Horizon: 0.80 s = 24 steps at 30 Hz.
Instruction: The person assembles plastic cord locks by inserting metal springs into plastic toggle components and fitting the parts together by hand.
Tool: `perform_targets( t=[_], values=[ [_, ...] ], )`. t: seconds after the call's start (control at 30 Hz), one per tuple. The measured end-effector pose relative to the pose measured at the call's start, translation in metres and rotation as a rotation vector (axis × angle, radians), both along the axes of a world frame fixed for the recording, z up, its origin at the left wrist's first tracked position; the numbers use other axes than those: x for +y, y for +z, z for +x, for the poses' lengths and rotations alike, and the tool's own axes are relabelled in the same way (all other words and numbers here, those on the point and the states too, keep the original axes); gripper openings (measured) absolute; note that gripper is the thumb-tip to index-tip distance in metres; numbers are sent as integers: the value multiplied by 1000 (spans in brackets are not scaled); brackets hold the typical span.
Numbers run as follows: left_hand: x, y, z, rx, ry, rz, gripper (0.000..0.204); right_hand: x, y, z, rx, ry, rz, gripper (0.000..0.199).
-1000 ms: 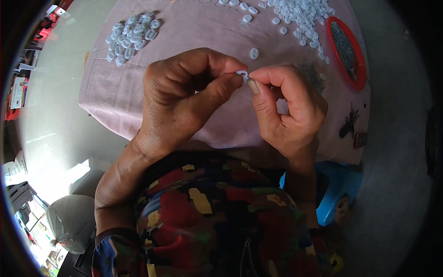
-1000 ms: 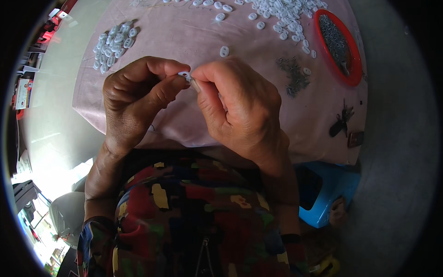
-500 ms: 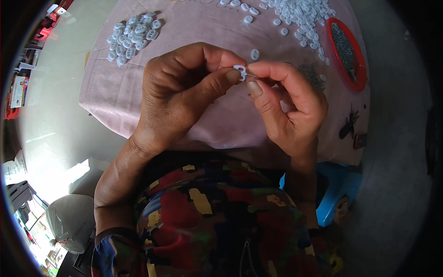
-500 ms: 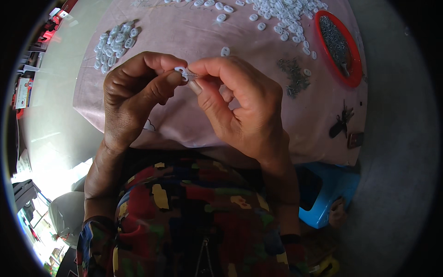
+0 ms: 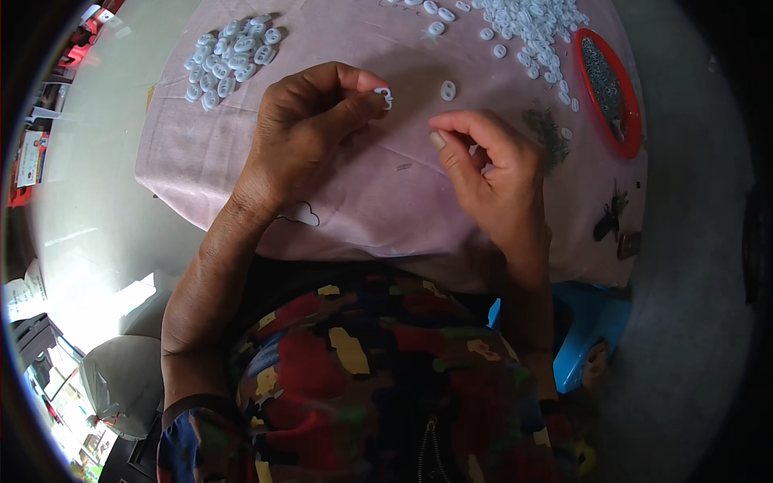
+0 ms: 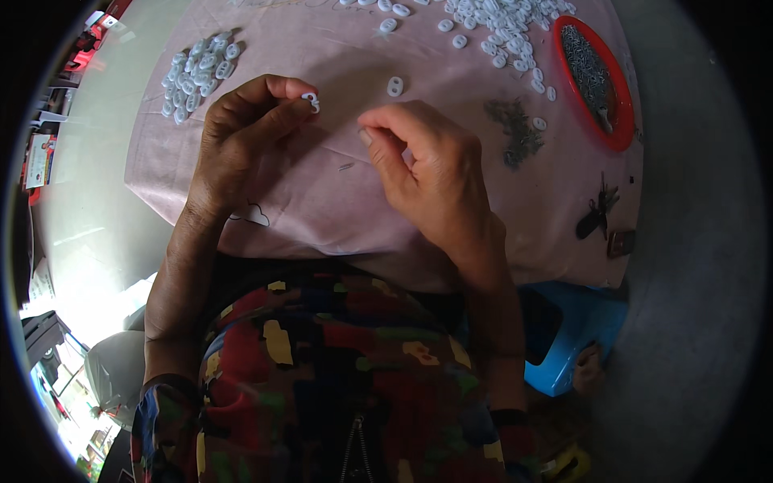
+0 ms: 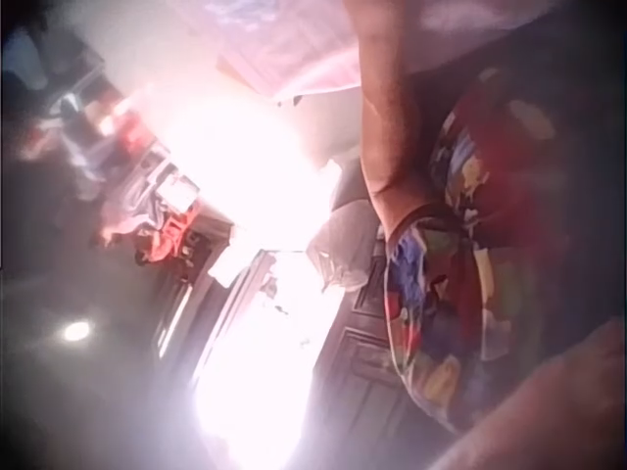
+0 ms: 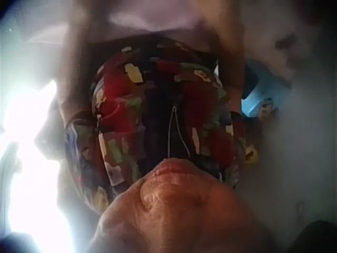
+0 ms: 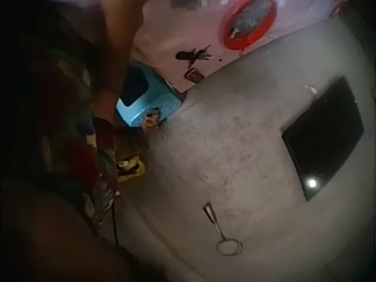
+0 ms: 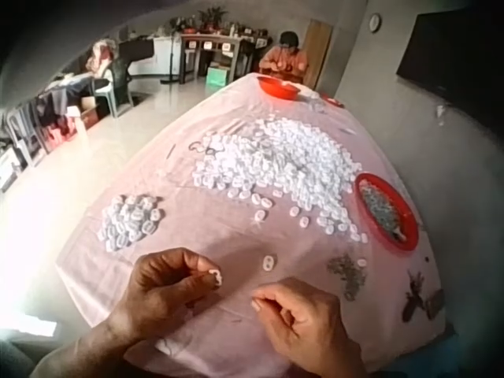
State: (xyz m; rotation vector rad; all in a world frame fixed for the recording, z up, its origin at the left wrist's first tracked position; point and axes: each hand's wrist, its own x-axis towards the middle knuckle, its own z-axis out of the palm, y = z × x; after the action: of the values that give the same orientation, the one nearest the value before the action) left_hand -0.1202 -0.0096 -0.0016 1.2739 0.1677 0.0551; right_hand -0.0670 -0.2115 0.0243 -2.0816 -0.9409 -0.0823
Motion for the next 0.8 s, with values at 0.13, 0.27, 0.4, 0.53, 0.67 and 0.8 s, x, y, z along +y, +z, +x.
perform_targets(
  t=[0.13,0.27,0.4,0.53,0.67,0.8],
  values=[
    [3,5,-4,19,-7,-17,10,-1,-5,-8,-36,157,-105,14],
    [2,-2,-26,-21,-120,173,7,-2,-17,-13,-151,140,-220,11],
    [-3,-1,-44,-108,-133,568,7,-14,-14,-12,-142,95,-228,12],
    [-9,4,-47,-80,-153,525,8,-69,-1,29,-222,-304,-254,12],
    [-15,3,-41,-93,-185,476,9,-119,-13,72,-253,-433,-336,15],
    [-18,8,-35,-33,-159,272,11,-110,-14,77,-268,-435,-267,16]
  ],
)
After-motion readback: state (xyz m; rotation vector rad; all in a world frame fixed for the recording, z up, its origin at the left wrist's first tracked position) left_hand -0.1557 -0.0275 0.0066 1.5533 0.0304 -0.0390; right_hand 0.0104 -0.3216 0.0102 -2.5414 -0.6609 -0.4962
